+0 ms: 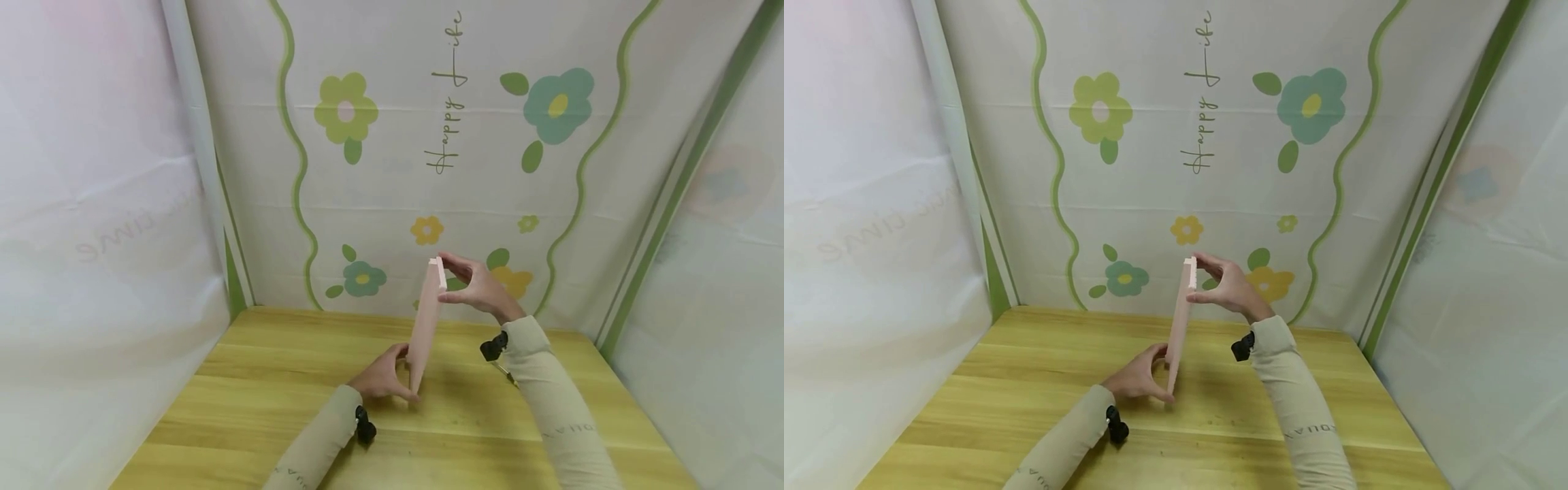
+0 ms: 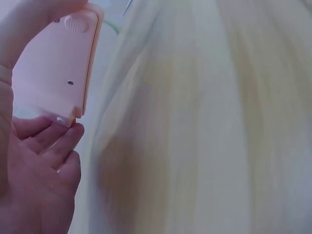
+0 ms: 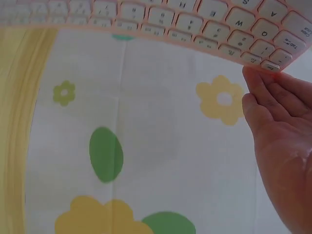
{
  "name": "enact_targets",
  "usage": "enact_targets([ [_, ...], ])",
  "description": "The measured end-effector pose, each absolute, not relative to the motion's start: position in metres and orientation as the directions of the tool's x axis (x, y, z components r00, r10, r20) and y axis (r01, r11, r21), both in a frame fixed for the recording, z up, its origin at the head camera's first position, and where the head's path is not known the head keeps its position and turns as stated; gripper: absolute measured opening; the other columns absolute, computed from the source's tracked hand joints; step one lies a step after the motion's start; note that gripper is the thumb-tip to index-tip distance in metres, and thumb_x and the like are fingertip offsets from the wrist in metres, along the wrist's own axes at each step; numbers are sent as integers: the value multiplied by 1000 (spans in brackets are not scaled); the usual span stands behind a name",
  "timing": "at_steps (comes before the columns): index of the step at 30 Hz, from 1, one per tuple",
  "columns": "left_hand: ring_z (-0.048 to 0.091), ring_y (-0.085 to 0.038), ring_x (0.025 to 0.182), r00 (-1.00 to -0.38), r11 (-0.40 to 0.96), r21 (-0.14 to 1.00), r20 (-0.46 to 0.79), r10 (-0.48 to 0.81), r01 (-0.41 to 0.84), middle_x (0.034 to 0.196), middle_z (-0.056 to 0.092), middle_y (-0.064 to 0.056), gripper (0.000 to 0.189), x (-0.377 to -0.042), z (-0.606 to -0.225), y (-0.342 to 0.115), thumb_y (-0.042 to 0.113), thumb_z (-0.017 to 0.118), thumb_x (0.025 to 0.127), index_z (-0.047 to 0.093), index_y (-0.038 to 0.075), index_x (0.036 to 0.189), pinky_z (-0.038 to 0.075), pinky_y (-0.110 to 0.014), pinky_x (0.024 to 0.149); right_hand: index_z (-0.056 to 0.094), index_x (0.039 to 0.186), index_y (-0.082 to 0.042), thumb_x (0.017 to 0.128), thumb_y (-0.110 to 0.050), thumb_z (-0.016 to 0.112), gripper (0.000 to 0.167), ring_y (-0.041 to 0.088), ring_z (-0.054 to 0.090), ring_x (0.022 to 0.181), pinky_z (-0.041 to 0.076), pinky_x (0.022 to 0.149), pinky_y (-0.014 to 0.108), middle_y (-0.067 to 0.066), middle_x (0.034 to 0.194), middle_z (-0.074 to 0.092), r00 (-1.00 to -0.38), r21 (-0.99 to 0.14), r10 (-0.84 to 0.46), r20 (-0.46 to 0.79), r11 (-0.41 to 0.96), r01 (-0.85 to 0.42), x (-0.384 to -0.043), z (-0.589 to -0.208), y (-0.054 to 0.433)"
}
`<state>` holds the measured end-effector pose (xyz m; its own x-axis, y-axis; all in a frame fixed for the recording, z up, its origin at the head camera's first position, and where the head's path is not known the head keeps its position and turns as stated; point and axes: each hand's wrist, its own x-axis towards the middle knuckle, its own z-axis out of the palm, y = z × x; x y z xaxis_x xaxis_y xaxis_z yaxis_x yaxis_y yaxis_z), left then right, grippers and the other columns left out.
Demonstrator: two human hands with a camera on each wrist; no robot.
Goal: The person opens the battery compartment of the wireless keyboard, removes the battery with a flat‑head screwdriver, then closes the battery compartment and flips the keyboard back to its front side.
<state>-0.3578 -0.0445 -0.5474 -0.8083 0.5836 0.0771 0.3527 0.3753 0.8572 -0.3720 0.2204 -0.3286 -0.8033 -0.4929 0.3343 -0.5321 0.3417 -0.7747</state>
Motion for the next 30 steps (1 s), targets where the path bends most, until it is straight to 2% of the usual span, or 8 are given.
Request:
enact_targets([
  [4,44,-33,151,-817,417,831,76,571,369,165,42,-10,122,-359,-544,-65,39,100,70,29,11,165,42,-55,122,33,164,-2,88,-14,86,93,40,31,160,25,129,57,18,171,34,-800,-768,-513,312,359,-530,-367,-330,238],
  [8,45,-33,149,-822,455,789,107,559,412,162,45,-9,123,-361,-537,-92,39,102,65,34,11,163,42,-56,122,33,164,-1,85,-18,89,98,40,33,159,27,128,56,17,171,34,-796,-706,-542,269,451,-546,-360,-336,258],
  [15,46,-35,146,-825,511,715,167,539,478,158,47,-12,121,-360,-519,-137,36,104,61,39,7,159,41,-60,121,38,160,5,75,-35,97,111,45,47,149,38,121,62,23,160,50,-757,-521,-612,231,579,-627,-346,-359,276],
  [20,46,-36,147,-814,541,662,189,549,518,158,47,-12,124,-357,-510,-158,39,104,59,39,8,160,41,-60,120,39,159,5,69,-50,97,121,47,49,146,44,117,64,24,158,51,-779,-405,-602,177,677,-615,-336,-389,281],
  [25,45,-38,148,-809,547,650,190,556,528,159,46,-12,124,-351,-505,-166,37,104,56,39,7,159,41,-61,120,37,159,7,66,-61,95,129,46,47,148,43,119,61,26,160,49,-815,-409,-567,123,719,-562,-331,-426,284],
  [30,40,-43,151,-802,548,648,173,571,529,163,41,-18,127,-346,-509,-167,38,104,57,38,2,159,39,-64,121,38,156,12,67,-45,100,122,48,49,146,42,118,62,27,157,52,-834,-457,-543,101,719,-523,-327,-465,284],
])
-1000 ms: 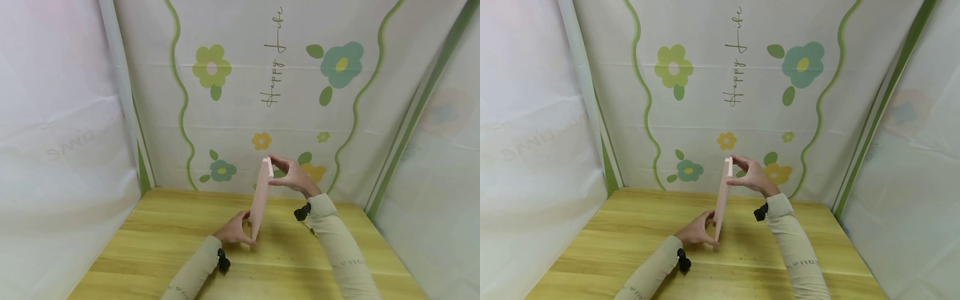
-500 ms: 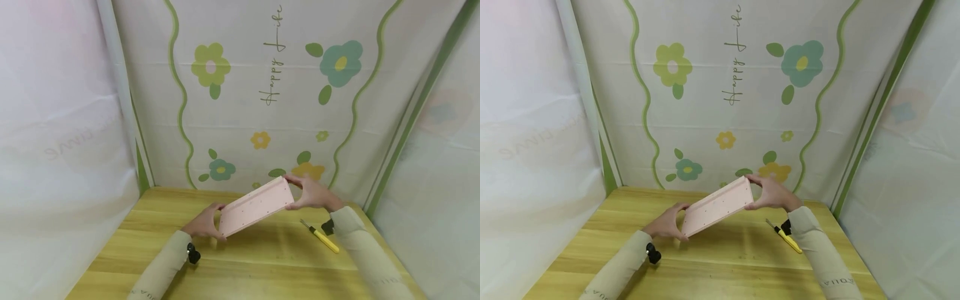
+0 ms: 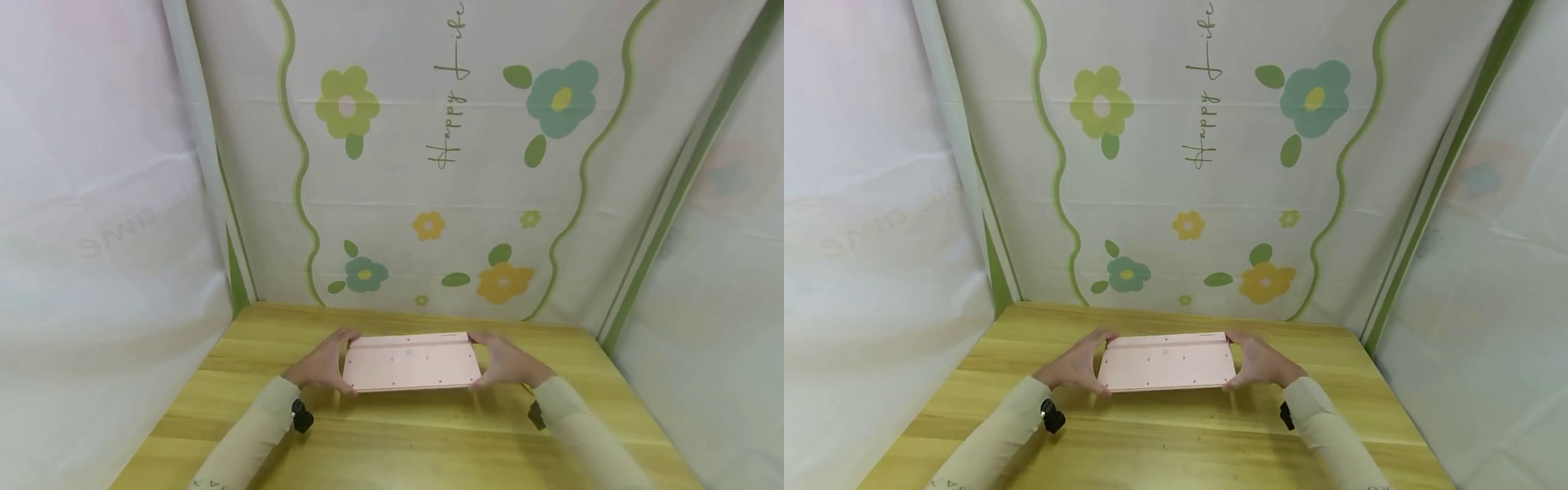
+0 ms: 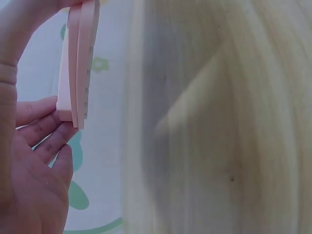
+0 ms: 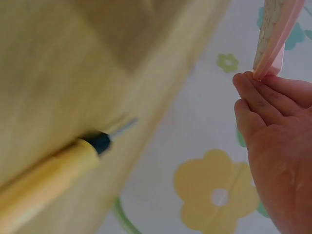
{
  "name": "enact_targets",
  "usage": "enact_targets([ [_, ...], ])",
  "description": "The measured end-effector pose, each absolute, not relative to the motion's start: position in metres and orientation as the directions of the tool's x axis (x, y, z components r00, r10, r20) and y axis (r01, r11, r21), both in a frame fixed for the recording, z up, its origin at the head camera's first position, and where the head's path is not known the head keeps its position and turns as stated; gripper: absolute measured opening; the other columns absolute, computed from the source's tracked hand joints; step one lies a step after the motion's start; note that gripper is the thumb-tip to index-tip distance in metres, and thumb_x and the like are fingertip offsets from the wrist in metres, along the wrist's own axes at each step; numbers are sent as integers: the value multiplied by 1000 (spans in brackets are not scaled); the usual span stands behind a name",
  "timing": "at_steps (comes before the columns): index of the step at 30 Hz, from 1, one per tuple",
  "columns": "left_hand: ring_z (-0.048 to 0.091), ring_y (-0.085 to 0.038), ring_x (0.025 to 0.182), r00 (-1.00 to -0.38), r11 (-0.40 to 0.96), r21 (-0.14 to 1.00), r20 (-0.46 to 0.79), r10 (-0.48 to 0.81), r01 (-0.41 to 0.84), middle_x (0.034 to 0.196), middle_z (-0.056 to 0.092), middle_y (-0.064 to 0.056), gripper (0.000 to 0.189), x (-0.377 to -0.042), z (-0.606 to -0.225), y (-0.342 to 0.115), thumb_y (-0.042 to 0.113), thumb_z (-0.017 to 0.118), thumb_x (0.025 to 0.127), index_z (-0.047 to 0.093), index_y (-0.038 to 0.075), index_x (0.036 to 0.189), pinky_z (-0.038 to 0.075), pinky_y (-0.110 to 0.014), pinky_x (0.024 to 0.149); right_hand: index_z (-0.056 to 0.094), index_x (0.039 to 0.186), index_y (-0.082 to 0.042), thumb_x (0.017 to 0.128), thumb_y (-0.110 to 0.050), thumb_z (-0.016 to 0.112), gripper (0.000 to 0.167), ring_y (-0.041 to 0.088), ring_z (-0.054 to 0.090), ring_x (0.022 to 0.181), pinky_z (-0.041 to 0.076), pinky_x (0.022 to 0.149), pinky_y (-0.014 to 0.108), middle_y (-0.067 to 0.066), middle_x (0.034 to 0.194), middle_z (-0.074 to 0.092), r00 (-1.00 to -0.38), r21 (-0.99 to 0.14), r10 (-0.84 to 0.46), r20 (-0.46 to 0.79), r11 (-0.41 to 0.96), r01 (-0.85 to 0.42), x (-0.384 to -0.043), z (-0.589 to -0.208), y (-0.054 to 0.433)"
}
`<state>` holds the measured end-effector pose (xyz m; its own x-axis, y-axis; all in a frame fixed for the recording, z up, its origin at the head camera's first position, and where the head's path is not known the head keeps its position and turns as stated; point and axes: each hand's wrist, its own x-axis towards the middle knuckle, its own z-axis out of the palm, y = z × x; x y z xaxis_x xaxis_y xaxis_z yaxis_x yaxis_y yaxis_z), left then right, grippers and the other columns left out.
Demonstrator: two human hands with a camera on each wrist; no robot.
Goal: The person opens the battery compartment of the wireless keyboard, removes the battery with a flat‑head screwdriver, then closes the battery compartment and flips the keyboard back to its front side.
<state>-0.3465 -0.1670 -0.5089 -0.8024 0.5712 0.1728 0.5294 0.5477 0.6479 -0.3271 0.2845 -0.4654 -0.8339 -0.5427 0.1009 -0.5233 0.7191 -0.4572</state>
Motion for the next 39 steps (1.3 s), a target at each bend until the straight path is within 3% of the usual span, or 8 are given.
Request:
enact_targets([
  [2,39,-44,151,-794,544,643,172,583,539,163,40,-20,128,-347,-512,-166,41,103,58,37,0,159,38,-65,121,37,157,12,67,-38,101,121,48,48,146,41,119,62,27,157,51,-847,-482,-526,81,723,-495,-326,-477,285],
  [8,42,-41,150,-783,546,633,160,601,548,162,42,-20,128,-347,-523,-162,44,103,59,38,-4,158,41,-62,120,36,157,13,66,-42,100,124,50,45,148,38,121,63,31,160,46,-859,-496,-510,42,736,-461,-326,-502,288],
  [16,41,-39,151,-798,567,640,124,590,518,163,40,-19,130,-346,-534,-157,46,103,58,36,0,160,40,-60,122,37,156,13,65,-41,100,123,50,44,149,37,123,61,32,160,44,-883,-485,-469,4,771,-412,-323,-518,288],
  [24,42,-37,150,-806,589,633,98,583,503,162,42,-17,128,-343,-538,-154,44,103,60,37,0,159,41,-60,121,40,157,8,62,-45,100,124,41,45,151,18,130,67,23,159,50,-903,-448,-428,-18,811,-376,-322,-523,285],
  [33,44,-33,147,-816,596,651,62,575,470,161,43,-13,127,-343,-541,-156,45,102,61,36,2,160,42,-57,120,40,159,4,62,-47,100,124,45,38,153,18,129,68,19,162,48,-910,-485,-413,-51,806,-339,-323,-527,284],
  [39,46,-33,145,-805,588,652,57,591,478,160,43,-16,127,-343,-537,-157,46,102,63,35,-1,160,41,-58,121,39,159,4,64,-52,98,125,42,43,151,21,128,67,19,161,49,-905,-462,-421,-57,815,-350,-323,-524,284],
])
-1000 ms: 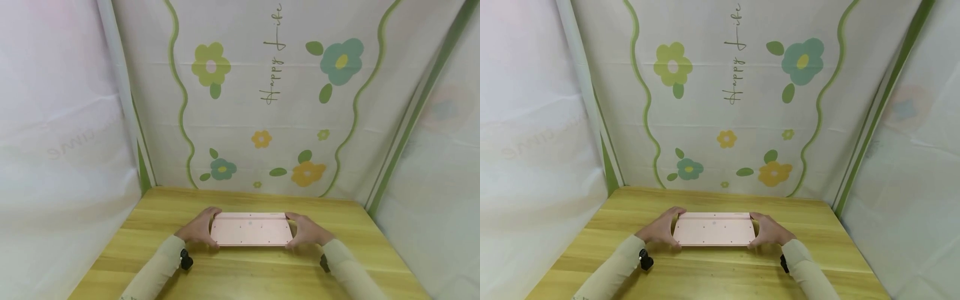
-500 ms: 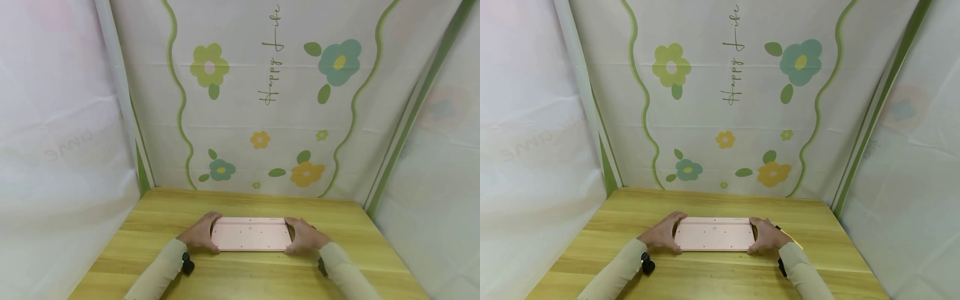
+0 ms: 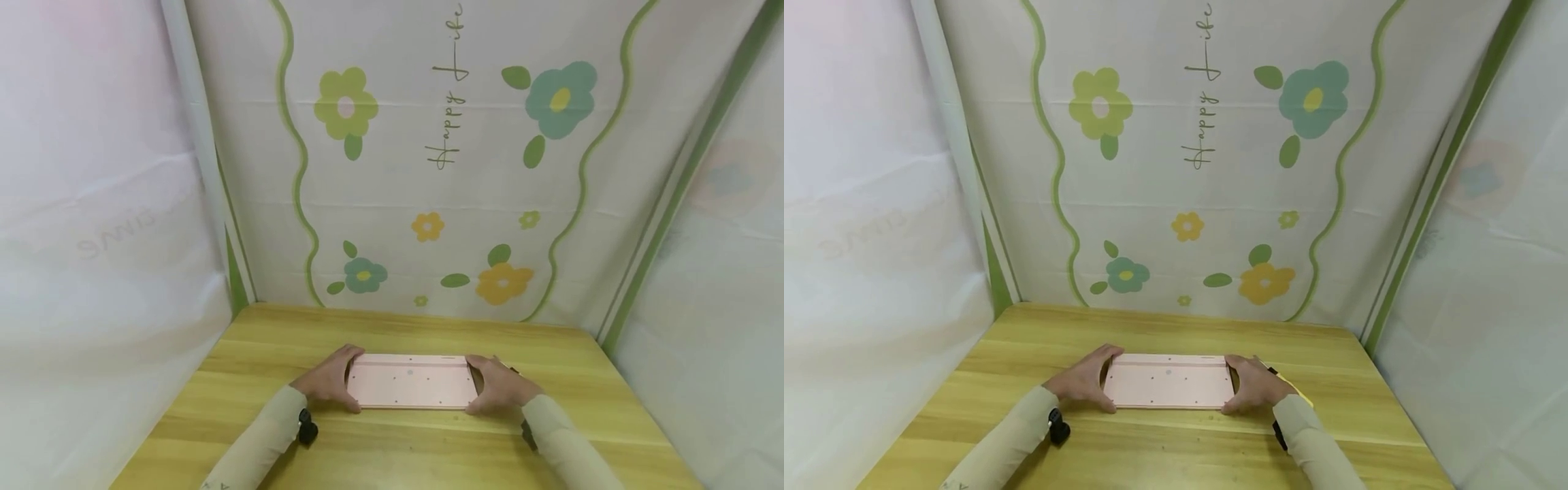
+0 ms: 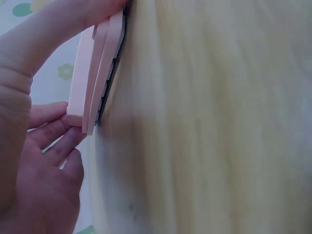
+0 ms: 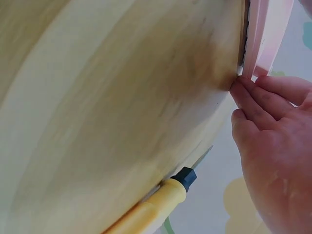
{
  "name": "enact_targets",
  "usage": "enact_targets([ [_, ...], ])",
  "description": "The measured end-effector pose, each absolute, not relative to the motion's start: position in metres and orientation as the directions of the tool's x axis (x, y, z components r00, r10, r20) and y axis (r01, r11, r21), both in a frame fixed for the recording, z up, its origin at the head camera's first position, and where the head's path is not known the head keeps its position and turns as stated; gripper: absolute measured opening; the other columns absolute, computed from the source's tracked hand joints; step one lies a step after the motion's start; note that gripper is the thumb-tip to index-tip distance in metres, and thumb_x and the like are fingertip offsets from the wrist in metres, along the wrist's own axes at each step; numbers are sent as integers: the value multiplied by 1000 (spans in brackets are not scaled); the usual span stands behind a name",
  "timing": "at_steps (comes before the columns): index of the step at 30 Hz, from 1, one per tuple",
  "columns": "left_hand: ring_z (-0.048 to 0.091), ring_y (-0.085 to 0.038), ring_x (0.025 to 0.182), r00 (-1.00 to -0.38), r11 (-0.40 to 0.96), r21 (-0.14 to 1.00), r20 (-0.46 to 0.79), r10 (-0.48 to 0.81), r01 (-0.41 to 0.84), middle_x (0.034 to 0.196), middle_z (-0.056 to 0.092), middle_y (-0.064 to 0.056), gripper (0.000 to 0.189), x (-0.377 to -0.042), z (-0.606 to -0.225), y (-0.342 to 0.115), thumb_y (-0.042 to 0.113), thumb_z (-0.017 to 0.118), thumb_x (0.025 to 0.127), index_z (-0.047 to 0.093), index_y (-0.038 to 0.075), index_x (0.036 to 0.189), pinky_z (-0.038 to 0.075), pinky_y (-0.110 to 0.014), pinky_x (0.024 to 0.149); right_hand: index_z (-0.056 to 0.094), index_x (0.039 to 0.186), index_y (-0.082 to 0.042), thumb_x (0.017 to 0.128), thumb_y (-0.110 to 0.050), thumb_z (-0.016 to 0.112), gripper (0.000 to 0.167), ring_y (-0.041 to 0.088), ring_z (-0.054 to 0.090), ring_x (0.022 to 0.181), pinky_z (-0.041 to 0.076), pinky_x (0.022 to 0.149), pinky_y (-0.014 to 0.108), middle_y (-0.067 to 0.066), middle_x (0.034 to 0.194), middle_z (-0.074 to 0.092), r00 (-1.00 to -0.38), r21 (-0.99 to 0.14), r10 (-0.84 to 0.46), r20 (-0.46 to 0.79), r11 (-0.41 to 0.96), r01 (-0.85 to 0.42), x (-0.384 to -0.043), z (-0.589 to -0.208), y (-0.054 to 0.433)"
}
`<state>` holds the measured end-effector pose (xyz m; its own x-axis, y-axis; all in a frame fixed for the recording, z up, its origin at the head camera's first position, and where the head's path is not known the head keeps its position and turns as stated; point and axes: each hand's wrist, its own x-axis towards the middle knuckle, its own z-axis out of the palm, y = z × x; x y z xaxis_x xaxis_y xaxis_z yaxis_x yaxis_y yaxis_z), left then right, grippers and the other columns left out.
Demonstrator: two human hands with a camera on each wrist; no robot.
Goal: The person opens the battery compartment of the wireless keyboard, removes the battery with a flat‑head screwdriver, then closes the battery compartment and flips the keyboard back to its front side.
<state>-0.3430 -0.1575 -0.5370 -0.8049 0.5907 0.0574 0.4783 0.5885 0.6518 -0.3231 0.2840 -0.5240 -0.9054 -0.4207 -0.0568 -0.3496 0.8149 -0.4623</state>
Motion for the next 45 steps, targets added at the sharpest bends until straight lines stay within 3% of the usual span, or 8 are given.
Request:
enact_targets([
  [4,43,-36,149,-801,580,671,37,597,463,162,40,-17,126,-343,-533,-160,45,101,66,32,-2,161,37,-59,123,41,158,6,69,-55,95,120,41,46,148,35,124,62,21,160,49,-903,-451,-424,-67,820,-351,-324,-517,285],
  [10,38,-41,153,-806,568,700,20,591,433,165,39,-19,121,-344,-531,-169,41,99,69,34,0,162,33,-63,125,46,153,9,81,-52,89,104,48,46,148,39,122,61,27,159,49,-893,-405,-448,-48,826,-392,-329,-504,287],
  [14,37,-44,154,-809,573,699,14,588,429,165,40,-21,118,-345,-531,-174,41,99,70,36,0,161,31,-65,126,53,146,11,86,-41,88,86,48,57,136,47,115,61,29,147,59,-868,-366,-494,50,800,-476,-335,-494,290],
  [20,38,-41,154,-794,568,694,7,608,441,165,41,-19,118,-348,-533,-181,42,98,71,36,0,162,31,-64,126,66,131,10,90,-17,84,52,37,70,113,59,98,53,24,125,73,-788,-306,-583,198,727,-615,-347,-484,281],
  [25,40,-40,153,-784,567,693,-4,620,445,163,43,-18,117,-350,-533,-181,41,98,71,36,0,162,32,-63,125,73,116,4,90,-8,82,30,26,69,97,61,87,41,17,110,76,-746,-271,-627,227,695,-666,-356,-482,263],
  [29,41,-39,152,-787,572,695,-13,617,436,162,44,-17,117,-350,-531,-180,41,99,71,36,0,162,33,-62,125,73,105,3,89,0,80,18,23,64,88,57,79,31,15,99,74,-729,-301,-647,226,665,-684,-363,-488,253],
  [40,40,-40,153,-793,577,701,-27,609,419,163,43,-17,116,-349,-529,-178,39,98,73,36,1,162,33,-62,125,75,91,-6,88,3,80,12,10,58,80,53,71,24,2,88,71,-766,-321,-618,174,700,-638,-375,-502,247],
  [45,40,-40,153,-795,575,707,-31,606,412,162,44,-17,115,-348,-530,-179,40,98,72,36,1,162,33,-63,125,75,87,-6,87,6,77,12,13,61,80,53,69,24,3,87,72,-751,-304,-637,173,691,-656,-377,-503,245],
])
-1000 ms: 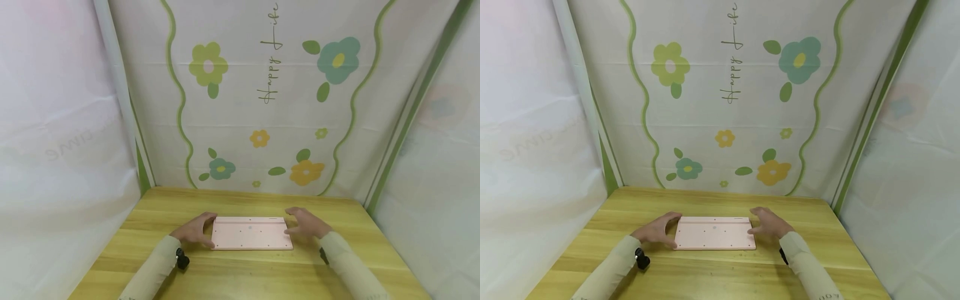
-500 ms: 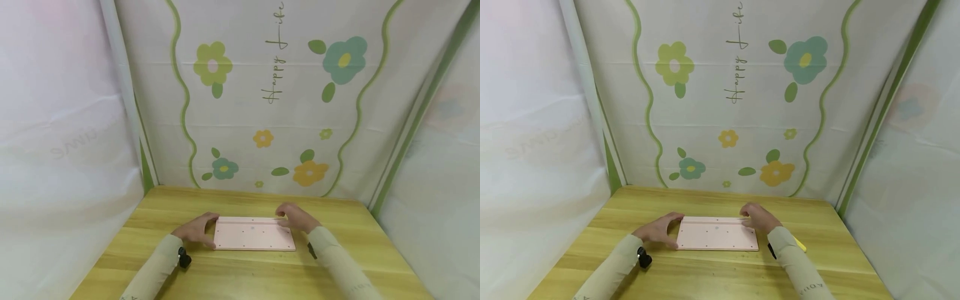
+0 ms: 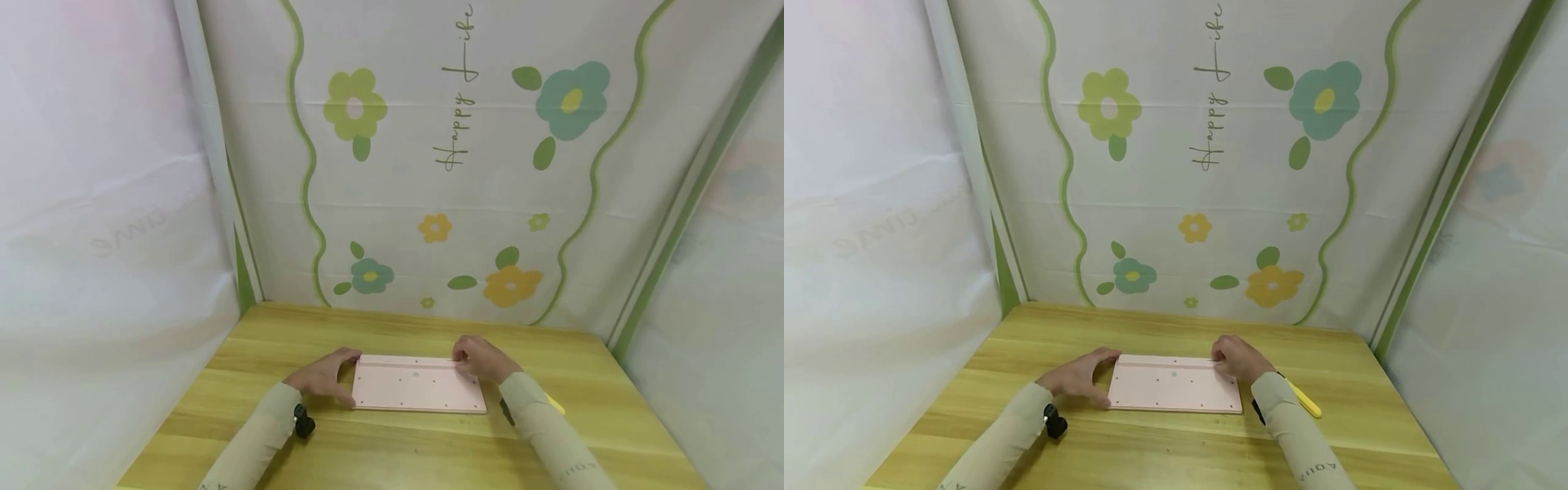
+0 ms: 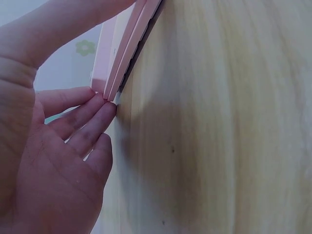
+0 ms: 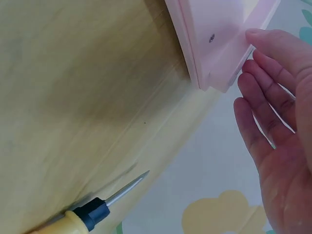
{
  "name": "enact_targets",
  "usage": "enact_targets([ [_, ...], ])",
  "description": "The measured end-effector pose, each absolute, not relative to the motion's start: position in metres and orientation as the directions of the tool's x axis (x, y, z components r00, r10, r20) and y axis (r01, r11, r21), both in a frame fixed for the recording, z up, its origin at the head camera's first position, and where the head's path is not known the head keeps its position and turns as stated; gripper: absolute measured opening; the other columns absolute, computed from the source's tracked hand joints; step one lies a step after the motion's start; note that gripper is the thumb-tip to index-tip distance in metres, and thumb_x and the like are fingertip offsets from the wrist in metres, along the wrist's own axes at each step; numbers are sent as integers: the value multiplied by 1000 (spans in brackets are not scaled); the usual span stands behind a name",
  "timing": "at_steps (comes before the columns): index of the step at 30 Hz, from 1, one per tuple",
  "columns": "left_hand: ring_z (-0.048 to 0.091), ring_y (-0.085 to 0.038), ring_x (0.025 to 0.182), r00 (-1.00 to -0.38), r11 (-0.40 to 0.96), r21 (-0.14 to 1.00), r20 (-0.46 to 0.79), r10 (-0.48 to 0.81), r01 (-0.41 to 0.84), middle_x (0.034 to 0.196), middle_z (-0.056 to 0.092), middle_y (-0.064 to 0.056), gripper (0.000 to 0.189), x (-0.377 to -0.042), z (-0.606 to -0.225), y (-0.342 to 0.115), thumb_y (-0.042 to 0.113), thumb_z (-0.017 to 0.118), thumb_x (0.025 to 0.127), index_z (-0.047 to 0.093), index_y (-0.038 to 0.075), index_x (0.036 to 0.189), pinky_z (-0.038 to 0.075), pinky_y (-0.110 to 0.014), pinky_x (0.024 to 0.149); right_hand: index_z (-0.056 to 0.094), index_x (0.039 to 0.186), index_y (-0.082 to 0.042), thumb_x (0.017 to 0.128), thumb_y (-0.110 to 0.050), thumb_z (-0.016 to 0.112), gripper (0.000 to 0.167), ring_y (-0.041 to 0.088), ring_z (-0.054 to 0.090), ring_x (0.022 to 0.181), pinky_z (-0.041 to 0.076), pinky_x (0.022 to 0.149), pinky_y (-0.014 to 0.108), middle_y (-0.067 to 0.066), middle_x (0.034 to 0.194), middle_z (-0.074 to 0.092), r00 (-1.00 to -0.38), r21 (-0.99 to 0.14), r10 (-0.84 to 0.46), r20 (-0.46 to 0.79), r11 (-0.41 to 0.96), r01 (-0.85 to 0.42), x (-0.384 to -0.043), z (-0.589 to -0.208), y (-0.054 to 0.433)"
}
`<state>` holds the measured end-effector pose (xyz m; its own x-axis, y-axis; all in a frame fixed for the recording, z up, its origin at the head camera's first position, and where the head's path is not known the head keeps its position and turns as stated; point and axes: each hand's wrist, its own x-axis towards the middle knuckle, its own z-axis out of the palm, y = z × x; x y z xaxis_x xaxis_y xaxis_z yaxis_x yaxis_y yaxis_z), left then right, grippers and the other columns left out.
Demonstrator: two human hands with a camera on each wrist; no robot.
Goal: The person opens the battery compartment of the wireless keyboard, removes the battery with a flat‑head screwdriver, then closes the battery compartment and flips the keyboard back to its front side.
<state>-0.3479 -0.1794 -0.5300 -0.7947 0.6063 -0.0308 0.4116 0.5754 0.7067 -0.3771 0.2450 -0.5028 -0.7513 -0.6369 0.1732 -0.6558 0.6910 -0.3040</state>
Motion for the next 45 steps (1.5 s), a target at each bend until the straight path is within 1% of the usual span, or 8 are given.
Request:
enact_targets([
  [9,40,-39,152,-796,586,696,-34,604,414,162,44,-16,115,-348,-530,-179,41,98,73,37,2,162,33,-63,125,77,86,-7,89,2,79,10,10,54,76,50,69,23,2,85,70,-794,-323,-607,34,745,-583,-376,-484,234],
  [15,40,-39,153,-797,597,690,-47,602,410,162,44,-16,115,-347,-529,-178,39,98,72,36,2,162,33,-62,125,76,83,-1,87,6,79,9,9,54,70,48,63,21,9,81,72,-800,-409,-598,-59,745,-527,-380,-469,228],
  [19,40,-39,152,-792,593,691,-48,608,413,161,45,-16,114,-346,-529,-178,37,98,72,37,2,161,33,-63,125,76,81,0,85,7,81,9,10,53,66,46,60,21,10,79,73,-854,-455,-495,-159,804,-381,-387,-466,225],
  [22,41,-38,151,-793,594,689,-46,608,415,161,45,-15,114,-347,-530,-176,38,98,71,39,3,161,33,-62,125,77,78,-5,81,6,85,14,11,55,64,47,58,22,5,76,73,-886,-434,-404,-227,857,-280,-395,-469,223],
  [26,42,-36,151,-800,604,683,-47,598,411,162,45,-14,115,-348,-531,-175,41,99,70,39,4,161,34,-60,125,77,73,-11,79,5,86,20,11,57,63,48,57,23,-2,71,72,-899,-384,-350,-265,893,-234,-404,-474,221],
  [32,39,-39,153,-809,609,687,-51,586,397,163,43,-16,115,-347,-526,-177,39,99,70,38,2,161,32,-62,126,75,75,-8,82,7,83,18,10,56,64,47,58,21,-1,72,71,-882,-426,-409,-232,858,-286,-404,-470,223],
  [38,38,-40,154,-810,606,689,-47,585,397,164,42,-17,115,-346,-523,-178,38,98,71,37,2,161,32,-63,126,73,86,0,86,10,78,12,9,59,70,50,63,20,9,82,72,-809,-501,-579,-100,732,-462,-397,-467,236],
  [45,38,-41,153,-801,601,686,-44,597,410,164,42,-18,114,-346,-526,-177,39,98,71,38,1,160,32,-64,125,76,93,1,90,16,69,17,21,66,80,54,69,21,14,91,75,-753,-510,-659,5,646,-569,-386,-468,247],
])
